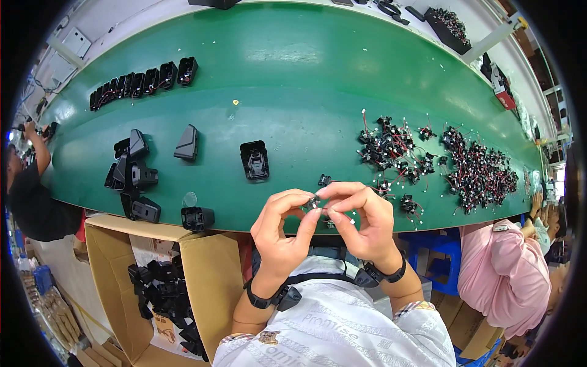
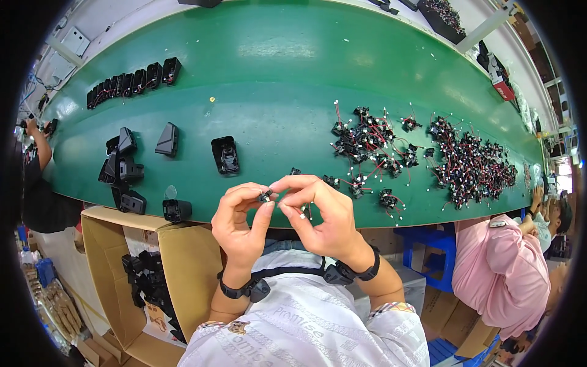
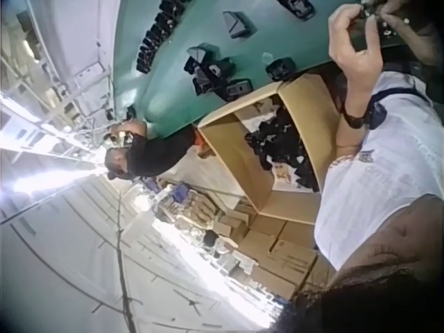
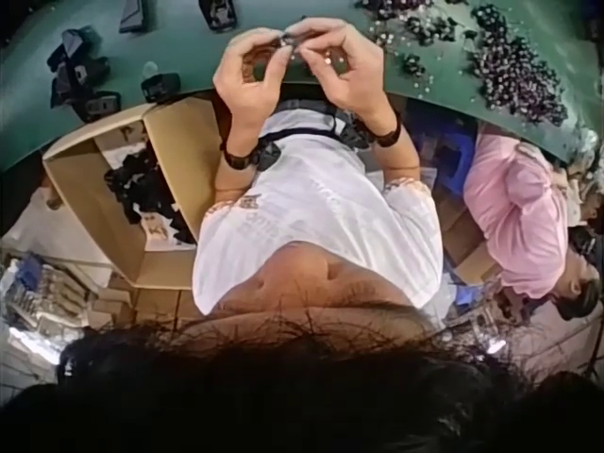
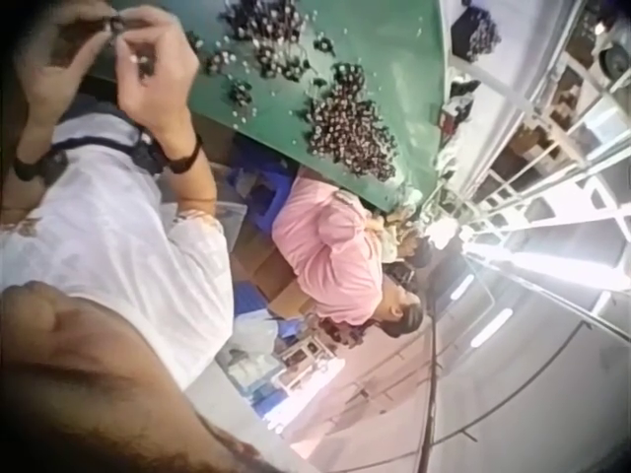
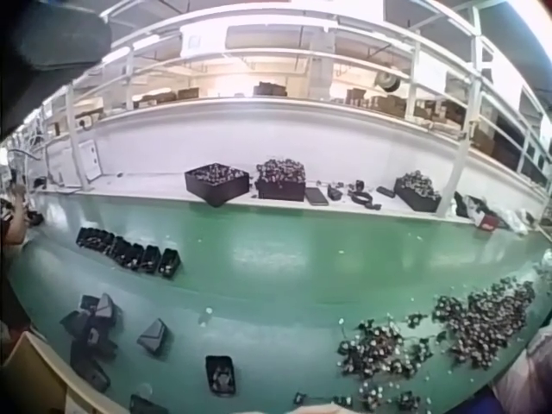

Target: The person picks up a black plastic housing and a small electronic component with wires, then inserts the component into the housing by hand. After pressing the parts into place, they set the assembled unit onto the green conveyor belt and reach for more parts to repeat the process.

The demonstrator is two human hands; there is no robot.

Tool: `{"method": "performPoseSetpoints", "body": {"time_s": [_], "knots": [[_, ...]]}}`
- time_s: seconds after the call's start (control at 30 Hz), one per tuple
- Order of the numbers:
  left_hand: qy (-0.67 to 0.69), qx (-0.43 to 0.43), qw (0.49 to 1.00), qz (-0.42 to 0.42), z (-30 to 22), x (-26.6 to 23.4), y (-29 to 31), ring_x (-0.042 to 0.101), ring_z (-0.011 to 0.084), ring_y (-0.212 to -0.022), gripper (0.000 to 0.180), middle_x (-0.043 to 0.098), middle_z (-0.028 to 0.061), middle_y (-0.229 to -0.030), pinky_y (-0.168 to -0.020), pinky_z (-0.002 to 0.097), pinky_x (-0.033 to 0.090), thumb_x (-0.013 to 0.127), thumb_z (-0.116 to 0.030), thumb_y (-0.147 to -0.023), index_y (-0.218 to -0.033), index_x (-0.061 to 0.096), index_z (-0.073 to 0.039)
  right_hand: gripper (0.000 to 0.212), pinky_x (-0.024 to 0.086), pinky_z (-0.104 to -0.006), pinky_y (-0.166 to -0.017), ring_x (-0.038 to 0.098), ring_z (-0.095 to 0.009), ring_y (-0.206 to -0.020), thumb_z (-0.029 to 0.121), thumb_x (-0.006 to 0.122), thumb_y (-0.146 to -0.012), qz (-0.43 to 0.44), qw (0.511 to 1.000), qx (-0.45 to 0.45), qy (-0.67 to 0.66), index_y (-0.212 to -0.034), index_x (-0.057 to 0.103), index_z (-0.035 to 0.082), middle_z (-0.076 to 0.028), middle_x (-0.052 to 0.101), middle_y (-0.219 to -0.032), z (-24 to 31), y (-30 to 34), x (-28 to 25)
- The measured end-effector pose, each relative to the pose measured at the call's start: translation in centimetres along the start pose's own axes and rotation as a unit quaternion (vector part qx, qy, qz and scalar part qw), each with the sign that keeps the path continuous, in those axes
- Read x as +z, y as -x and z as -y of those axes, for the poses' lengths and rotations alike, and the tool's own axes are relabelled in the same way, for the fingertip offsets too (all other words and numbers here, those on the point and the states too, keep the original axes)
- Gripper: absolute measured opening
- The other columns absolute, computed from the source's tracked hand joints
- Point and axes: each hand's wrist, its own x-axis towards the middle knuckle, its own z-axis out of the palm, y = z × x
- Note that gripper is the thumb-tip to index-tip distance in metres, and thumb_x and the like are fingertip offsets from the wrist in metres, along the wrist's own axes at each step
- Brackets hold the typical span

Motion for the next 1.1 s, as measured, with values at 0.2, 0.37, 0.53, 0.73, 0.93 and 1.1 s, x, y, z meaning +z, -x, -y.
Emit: {"method": "performPoseSetpoints", "body": {"time_s": [0.2, 0.37, 0.53, 0.73, 0.93, 1.1], "knots": [[0.044, -0.025, 0.999, 0.015, -0.1, -0.8, -0.5, 0.069, 0.0176, -0.085, 0.023, 0.07, 0.0132, -0.099, -0.07, 0.0282, 0.058, 0.08, 0.007, -0.08, -0.101, 0.075, 0.002, 0.018, 0.057, -0.0322, -0.086, 0.067, -0.02, -0.1, -0.009, 0.067, -0.087, 0.059, 0.99, 0.085, -0.094, -0.103, 0.06, -0.004, -0.022, 0.061, -0.124, 1.5, -0.5, -0.9], [-0.061, 0.036, 0.993, 0.095, -0.8, -1.2, -1.1, 0.07, 0.0181, -0.086, 0.021, 0.073, 0.0118, -0.1, -0.072, 0.0313, 0.059, 0.08, 0.008, -0.079, -0.099, 0.075, 0.002, 0.017, 0.059, -0.0299, -0.08, 0.067, -0.017, -0.091, -0.007, 0.068, -0.088, 0.041, 0.932, 0.236, -0.271, -0.105, 0.064, -0.006, -0.015, 0.06, -0.112, 0.5, -0.6, -0.7], [0.096, -0.094, 0.991, 0.004, 0.4, -0.9, -0.5, 0.07, 0.0185, -0.088, 0.011, 0.072, 0.0153, -0.099, -0.076, 0.0313, 0.06, 0.076, 0.009, -0.083, -0.091, 0.07, 0.006, 0.011, 0.058, -0.0285, -0.077, 0.066, -0.016, -0.086, -0.01, 0.071, -0.085, -0.03, 0.924, 0.221, -0.309, -0.091, 0.065, -0.003, -0.013, 0.061, -0.105, -0.2, 0.2, 0.3], [0.118, -0.114, 0.986, 0.018, 0.6, -1.0, -0.6, 0.069, 0.0195, -0.087, 0.01, 0.071, 0.0157, -0.097, -0.077, 0.0299, 0.058, 0.073, 0.01, -0.084, -0.093, 0.07, 0.006, 0.016, 0.057, -0.0266, -0.081, 0.063, -0.013, -0.092, -0.014, 0.074, -0.081, 0.0, 0.958, 0.133, -0.254, -0.091, 0.068, -0.003, -0.012, 0.062, -0.105, -1.1, 1.0, 0.6], [0.052, -0.033, 0.992, 0.114, 0.6, -3.1, -1.9, 0.067, 0.0186, -0.08, 0.012, 0.069, 0.0131, -0.09, -0.069, 0.0294, 0.055, 0.075, 0.007, -0.082, -0.092, 0.07, 0.003, 0.016, 0.06, -0.0296, -0.084, 0.066, -0.016, -0.096, -0.013, 0.075, -0.08, 0.046, 0.958, 0.133, -0.251, -0.091, 0.068, -0.004, -0.014, 0.064, -0.105, -0.7, 1.1, -0.1], [-0.067, 0.028, 0.988, 0.139, -0.2, -2.8, -2.1, 0.065, 0.0189, -0.073, 0.014, 0.068, 0.0116, -0.087, -0.063, 0.0284, 0.052, 0.076, 0.005, -0.08, -0.09, 0.068, 0.002, 0.017, 0.059, -0.0305, -0.08, 0.07, -0.018, -0.089, -0.008, 0.08, -0.077, 0.058, 0.964, 0.167, -0.198, -0.088, 0.068, -0.003, -0.022, 0.069, -0.114, -0.5, 0.9, -0.2]]}}
